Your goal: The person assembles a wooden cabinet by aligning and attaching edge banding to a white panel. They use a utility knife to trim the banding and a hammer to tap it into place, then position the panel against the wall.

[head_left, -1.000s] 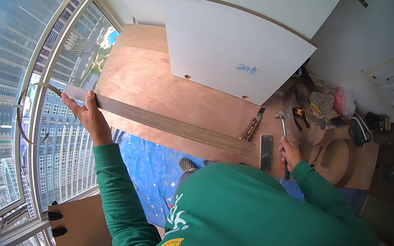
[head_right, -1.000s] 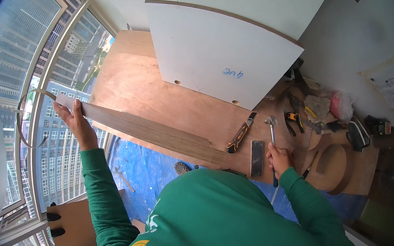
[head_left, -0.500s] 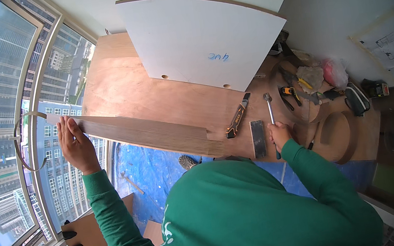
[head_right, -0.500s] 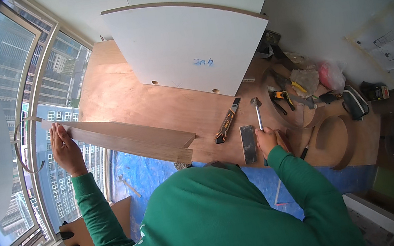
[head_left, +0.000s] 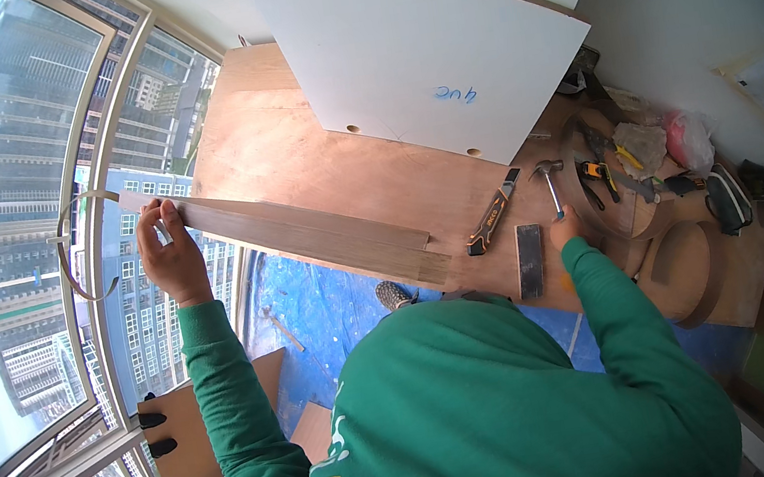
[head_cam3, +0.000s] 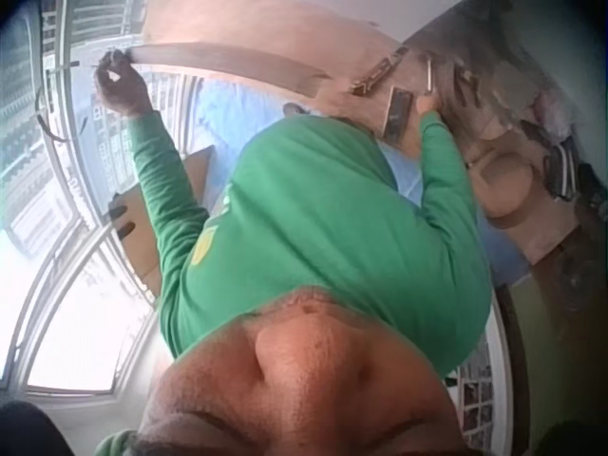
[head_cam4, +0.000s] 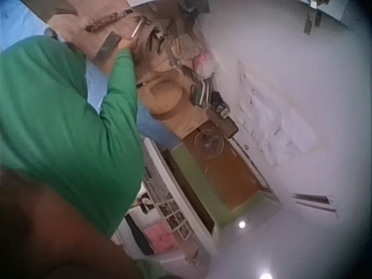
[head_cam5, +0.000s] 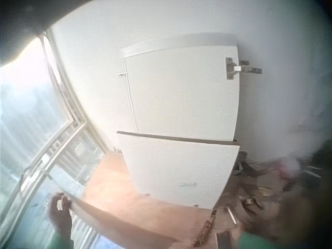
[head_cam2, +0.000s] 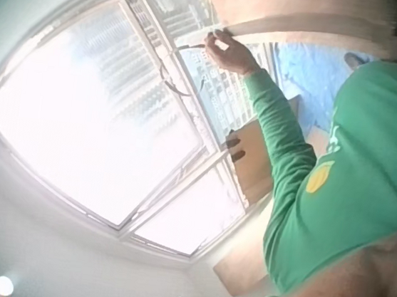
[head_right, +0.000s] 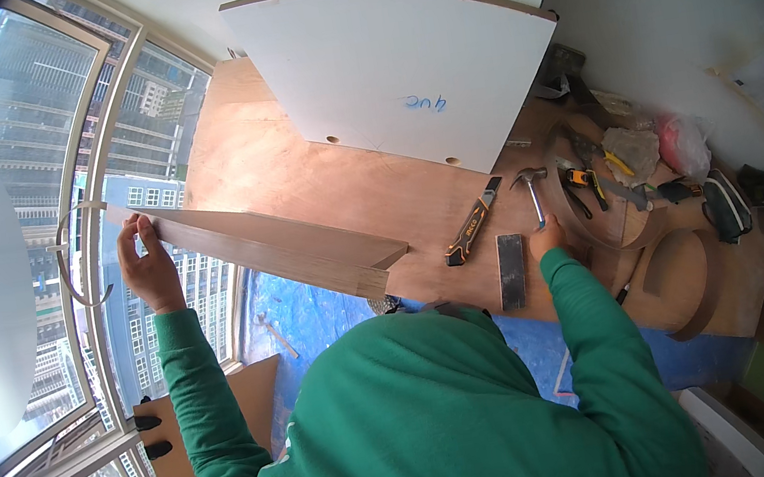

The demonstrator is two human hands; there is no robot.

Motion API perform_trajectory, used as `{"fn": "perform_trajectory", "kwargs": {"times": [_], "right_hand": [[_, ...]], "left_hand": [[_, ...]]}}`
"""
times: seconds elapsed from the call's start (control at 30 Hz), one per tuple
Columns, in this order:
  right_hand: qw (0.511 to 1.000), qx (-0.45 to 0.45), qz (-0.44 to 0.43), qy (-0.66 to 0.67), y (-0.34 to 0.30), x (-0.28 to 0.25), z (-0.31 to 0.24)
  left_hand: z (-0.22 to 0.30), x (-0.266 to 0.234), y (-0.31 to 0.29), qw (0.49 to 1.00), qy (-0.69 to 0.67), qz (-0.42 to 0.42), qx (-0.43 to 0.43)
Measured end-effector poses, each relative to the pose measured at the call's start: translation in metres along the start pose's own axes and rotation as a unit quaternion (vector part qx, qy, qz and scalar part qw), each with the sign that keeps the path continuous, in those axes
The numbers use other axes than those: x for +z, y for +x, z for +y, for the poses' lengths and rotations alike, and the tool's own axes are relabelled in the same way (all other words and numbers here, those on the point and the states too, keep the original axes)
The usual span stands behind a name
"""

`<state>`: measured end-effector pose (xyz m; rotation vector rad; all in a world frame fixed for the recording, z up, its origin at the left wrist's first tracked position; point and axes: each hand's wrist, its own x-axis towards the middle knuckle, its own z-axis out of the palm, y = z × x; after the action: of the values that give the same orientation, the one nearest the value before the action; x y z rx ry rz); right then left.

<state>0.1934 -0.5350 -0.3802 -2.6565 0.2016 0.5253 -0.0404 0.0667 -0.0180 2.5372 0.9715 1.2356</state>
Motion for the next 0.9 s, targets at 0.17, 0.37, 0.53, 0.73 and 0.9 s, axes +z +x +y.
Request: {"fn": "perform_trajectory", "kwargs": {"times": [0.17,0.37,0.53,0.73,0.9], "right_hand": [[0.995,-0.01,-0.007,-0.101,0.009,-0.002,0.003],[0.984,-0.058,0.048,-0.164,0.01,-0.021,-0.009],[0.991,-0.115,-0.066,-0.014,-0.011,-0.03,-0.062],[0.901,-0.139,-0.347,0.221,-0.104,-0.071,-0.161],[0.852,-0.442,-0.24,0.145,-0.167,-0.081,-0.216]], "left_hand": [[0.001,-0.005,-0.003,0.995,0.047,-0.067,0.053],[0.006,-0.011,-0.003,0.991,0.06,-0.092,0.077],[0.0,-0.012,-0.002,0.988,0.055,-0.13,0.064],[-0.006,-0.008,-0.008,0.976,0.047,-0.161,0.137],[-0.028,-0.014,-0.01,0.962,0.071,-0.18,0.194]]}}
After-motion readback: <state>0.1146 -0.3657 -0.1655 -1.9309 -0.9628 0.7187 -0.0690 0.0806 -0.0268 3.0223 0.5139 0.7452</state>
